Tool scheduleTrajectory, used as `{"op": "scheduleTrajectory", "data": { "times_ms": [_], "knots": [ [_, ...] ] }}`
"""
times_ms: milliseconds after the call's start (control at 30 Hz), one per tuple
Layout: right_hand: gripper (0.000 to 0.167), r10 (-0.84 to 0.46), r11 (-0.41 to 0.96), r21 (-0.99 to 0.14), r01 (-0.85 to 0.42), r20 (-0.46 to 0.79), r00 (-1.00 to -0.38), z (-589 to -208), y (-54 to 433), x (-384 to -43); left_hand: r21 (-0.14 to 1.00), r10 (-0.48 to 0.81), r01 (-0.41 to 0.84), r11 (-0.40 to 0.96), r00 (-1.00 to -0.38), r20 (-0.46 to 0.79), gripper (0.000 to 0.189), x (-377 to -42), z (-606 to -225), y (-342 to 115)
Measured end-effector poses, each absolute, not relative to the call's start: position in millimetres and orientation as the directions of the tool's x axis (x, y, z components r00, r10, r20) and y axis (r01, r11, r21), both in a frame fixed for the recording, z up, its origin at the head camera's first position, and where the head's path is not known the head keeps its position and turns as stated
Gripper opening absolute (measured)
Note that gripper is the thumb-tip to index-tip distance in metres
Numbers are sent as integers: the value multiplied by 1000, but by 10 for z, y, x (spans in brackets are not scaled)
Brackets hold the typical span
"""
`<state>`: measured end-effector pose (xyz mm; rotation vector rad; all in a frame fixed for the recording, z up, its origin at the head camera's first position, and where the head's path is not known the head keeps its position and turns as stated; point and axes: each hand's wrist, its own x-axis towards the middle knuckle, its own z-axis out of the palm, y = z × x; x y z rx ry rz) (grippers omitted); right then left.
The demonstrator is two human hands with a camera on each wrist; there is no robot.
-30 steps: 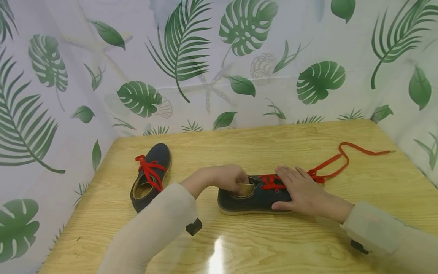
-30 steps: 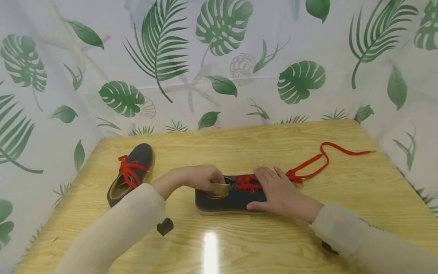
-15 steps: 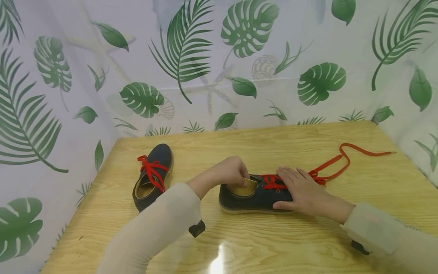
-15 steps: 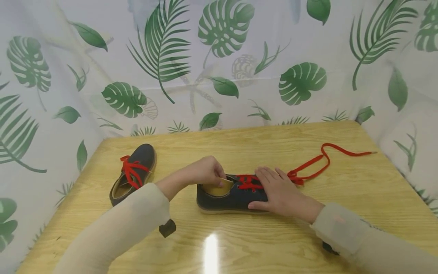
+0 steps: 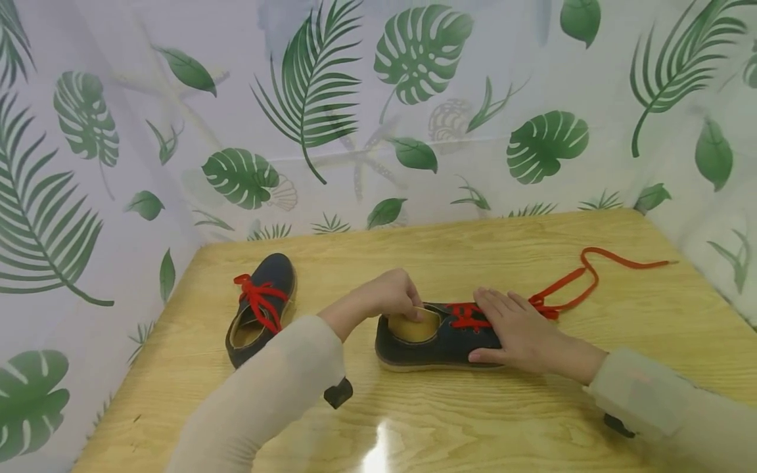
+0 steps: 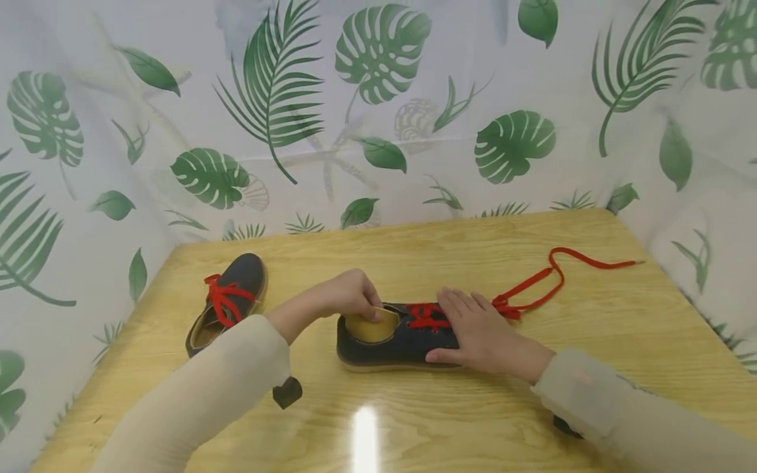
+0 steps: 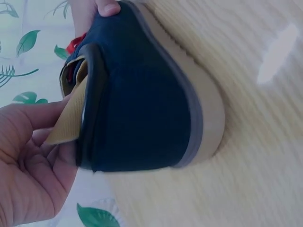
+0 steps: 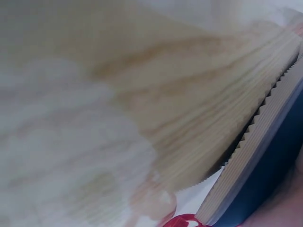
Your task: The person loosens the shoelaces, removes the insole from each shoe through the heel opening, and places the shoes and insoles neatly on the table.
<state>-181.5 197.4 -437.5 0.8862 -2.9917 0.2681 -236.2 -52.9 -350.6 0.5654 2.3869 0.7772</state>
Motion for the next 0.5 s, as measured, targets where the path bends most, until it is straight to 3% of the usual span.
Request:
{"op": "scheduleTrajectory", "data": {
  "times_ms": [300,500],
  "knots": [
    [101,-548,823,-141,-550,57,-835,-4401,1953,-1830,636,475,95,766,-751,-459,12,-2411,-3339,-844],
    [101,-546,824,-140,-550,67,-835,-4403,1954,-1819,662,479,121,740,-785,-392,14,-2353,-3406,-942]
  ]
}}
